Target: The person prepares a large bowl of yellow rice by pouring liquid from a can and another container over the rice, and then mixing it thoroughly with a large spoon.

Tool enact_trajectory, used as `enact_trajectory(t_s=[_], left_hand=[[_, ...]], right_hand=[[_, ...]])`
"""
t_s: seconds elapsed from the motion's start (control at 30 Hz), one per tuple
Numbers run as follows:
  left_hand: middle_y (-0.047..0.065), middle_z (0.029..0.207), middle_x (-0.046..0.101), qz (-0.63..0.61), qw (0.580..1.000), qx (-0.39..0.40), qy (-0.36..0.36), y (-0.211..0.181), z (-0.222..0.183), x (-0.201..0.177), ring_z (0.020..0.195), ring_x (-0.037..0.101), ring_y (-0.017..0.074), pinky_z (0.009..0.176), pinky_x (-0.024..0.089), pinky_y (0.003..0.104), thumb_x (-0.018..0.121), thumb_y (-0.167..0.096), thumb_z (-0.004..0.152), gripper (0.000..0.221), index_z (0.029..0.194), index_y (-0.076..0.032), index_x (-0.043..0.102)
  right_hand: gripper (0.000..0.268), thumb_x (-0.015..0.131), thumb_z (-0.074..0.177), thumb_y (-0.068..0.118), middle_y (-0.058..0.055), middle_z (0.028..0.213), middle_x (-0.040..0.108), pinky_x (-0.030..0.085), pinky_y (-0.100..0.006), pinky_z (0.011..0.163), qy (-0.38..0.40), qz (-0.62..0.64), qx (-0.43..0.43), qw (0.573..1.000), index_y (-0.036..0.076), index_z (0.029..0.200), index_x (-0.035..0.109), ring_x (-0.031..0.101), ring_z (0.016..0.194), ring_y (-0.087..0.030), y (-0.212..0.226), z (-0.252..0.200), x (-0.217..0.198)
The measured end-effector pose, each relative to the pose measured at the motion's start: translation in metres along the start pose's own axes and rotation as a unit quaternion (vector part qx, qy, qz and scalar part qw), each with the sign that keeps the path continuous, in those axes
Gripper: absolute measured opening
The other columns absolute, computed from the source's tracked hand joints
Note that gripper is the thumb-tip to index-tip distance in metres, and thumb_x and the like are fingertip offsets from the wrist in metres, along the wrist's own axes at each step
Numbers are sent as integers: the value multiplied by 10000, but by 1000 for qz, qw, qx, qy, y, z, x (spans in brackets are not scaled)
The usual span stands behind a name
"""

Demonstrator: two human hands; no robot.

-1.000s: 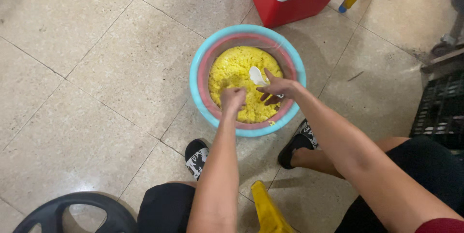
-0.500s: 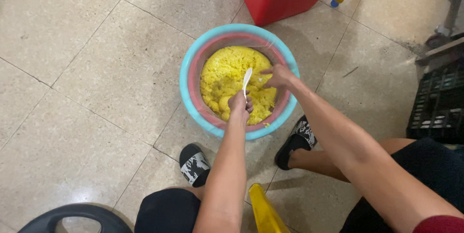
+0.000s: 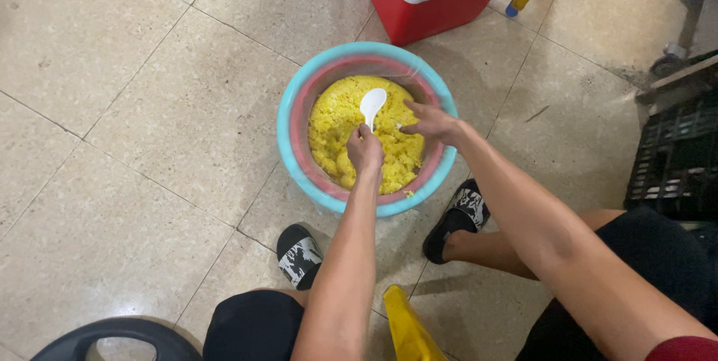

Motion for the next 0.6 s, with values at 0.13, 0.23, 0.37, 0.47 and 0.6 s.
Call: enact_trajectory(t_s=[0.13,0.23,0.37,0.47,0.6], left_hand=[[41,547,494,-22,1000,-3,5,2,6,0,357,432,137,334,299,331,471,-326,1047,351,943,-16,600],[39,554,484,-50,999,-8,19,3,16,3,357,419,137,332,288,327,465,-323,1050,344,944,-15,577],[29,583,516,-85,995,8,57,0,28,6,382,445,119,340,305,305,468,-306,1051,323,971,-17,588],[41,578,528,-67,995,49,60,-4,39,13,386,442,119,344,316,299,506,-329,1045,319,995,-26,596],[44,603,555,-55,993,63,83,-14,49,7,405,469,122,358,328,302,512,-324,1042,307,1047,-30,603]], right_hand=[[733,628,935,267,-109,1582,464,409,-422,1126,139,128,83,979,252,1613,350,501,1403,-237,40,-36,-32],[621,556,985,276,-110,1579,484,441,-466,1124,158,307,70,936,182,1581,410,541,1377,-290,80,-66,-63],[627,517,992,353,-130,1586,481,448,-465,1130,128,261,44,956,197,1586,393,549,1385,-306,127,-117,-105],[678,512,977,452,-93,1638,391,417,-461,1140,18,-32,2,999,242,1589,313,469,1433,-280,146,-189,-139],[798,530,996,447,-219,1677,248,246,-459,1227,-223,-192,-57,954,84,1625,199,262,1549,-370,120,-330,-156]])
Point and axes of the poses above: each hand's wrist, its own z-axis towards the middle knuckle, its own x-axis out of the palm, y = z × x, the point moved 2 cm from there along z, towards the middle knuckle
